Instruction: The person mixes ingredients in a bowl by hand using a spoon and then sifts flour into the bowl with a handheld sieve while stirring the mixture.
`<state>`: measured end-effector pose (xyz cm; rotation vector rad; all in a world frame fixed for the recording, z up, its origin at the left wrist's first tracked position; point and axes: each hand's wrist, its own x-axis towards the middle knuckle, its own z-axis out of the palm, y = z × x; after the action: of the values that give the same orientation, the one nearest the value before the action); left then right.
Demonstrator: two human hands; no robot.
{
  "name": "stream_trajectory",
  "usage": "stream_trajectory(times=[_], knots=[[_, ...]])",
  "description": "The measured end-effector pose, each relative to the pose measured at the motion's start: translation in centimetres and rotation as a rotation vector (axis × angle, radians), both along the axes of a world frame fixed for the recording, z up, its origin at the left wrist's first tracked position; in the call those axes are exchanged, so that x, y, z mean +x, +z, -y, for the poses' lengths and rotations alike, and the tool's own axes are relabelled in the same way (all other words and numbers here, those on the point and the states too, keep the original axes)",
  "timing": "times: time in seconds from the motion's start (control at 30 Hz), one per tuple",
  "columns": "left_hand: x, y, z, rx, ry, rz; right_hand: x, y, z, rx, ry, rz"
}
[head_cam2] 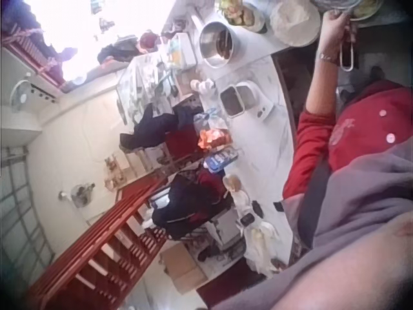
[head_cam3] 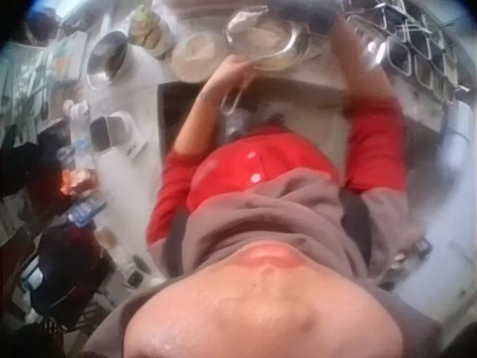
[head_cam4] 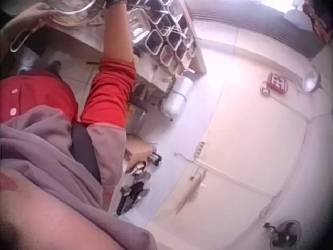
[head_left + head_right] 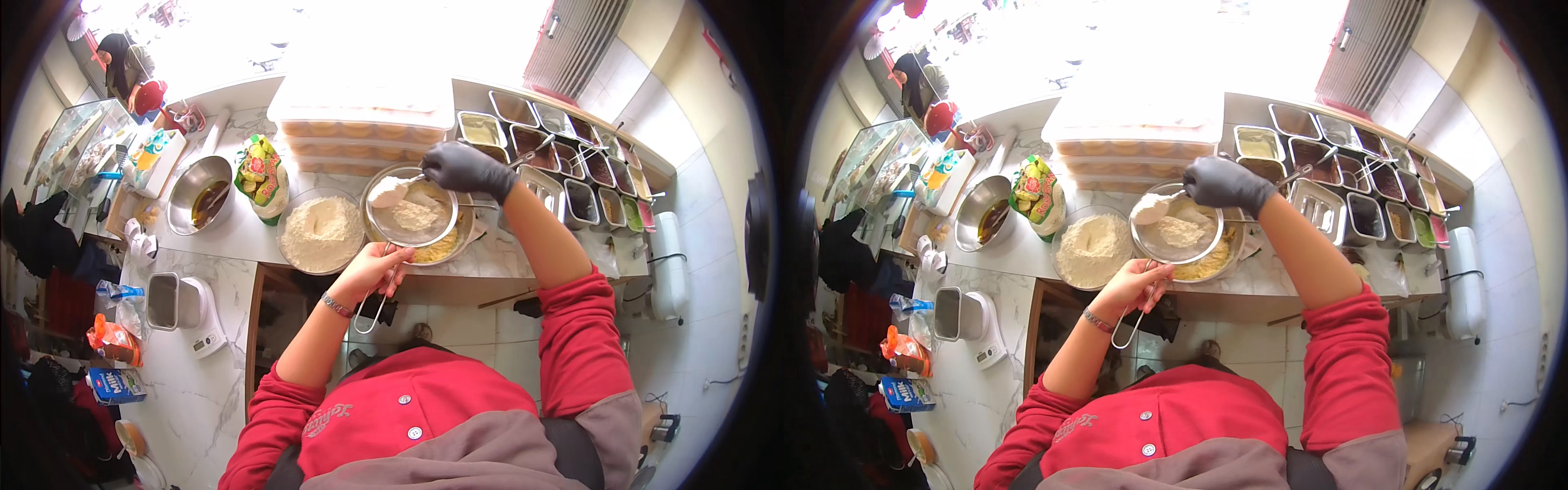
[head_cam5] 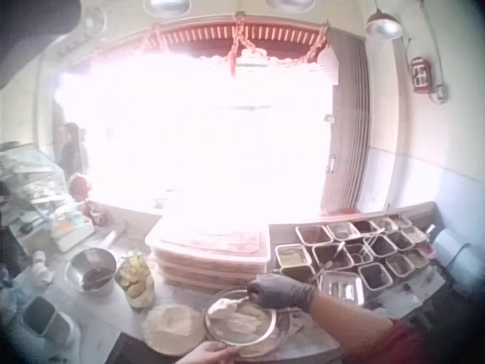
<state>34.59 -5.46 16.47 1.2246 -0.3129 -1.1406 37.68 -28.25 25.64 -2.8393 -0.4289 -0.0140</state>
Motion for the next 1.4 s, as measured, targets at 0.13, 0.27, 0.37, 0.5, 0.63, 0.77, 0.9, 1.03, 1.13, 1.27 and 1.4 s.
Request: stream_trajectory(times=[0.13,0.27,0.37,0.5,0.63,0.77,0.9,1.03,1.13,1.27,1.4], knots=[[-0.1,0.0,0.4,-0.039,0.034,-0.056,-4.7,-2.2,0.7,-0.356,0.026,0.371],[-0.4,0.3,0.3,-0.017,0.020,-0.027,-5.4,-2.0,1.2,-0.603,0.081,0.706],[-0.7,0.7,0.3,0.013,0.008,0.025,-3.7,-0.3,-0.9,-0.389,0.102,0.760],[-0.8,0.1,0.4,-0.008,-0.020,0.038,0.9,-2.0,-7.1,-0.365,0.223,0.651],[-1.2,0.1,1.1,0.008,-0.069,0.074,5.5,-6.8,-10.4,-0.338,0.206,0.639],[-1.5,0.2,1.1,-0.006,-0.067,0.076,6.9,-7.9,-11.3,-0.439,0.168,0.249],[-1.9,-0.1,0.7,-0.039,-0.052,0.056,7.4,-7.7,-11.5,-0.292,0.128,-0.170],[-1.9,0.2,0.7,-0.036,-0.063,0.053,7.5,-6.7,-10.7,-0.147,0.079,-0.299],[-1.8,0.2,0.6,-0.018,-0.059,0.049,7.3,-5.9,-10.1,-0.084,0.064,-0.277],[-1.5,0.5,0.6,-0.023,-0.077,0.030,6.9,-4.5,-8.4,0.030,0.029,-0.251],[-1.1,0.0,0.3,-0.028,-0.075,0.022,5.7,-2.2,-5.2,0.089,0.025,-0.210]])
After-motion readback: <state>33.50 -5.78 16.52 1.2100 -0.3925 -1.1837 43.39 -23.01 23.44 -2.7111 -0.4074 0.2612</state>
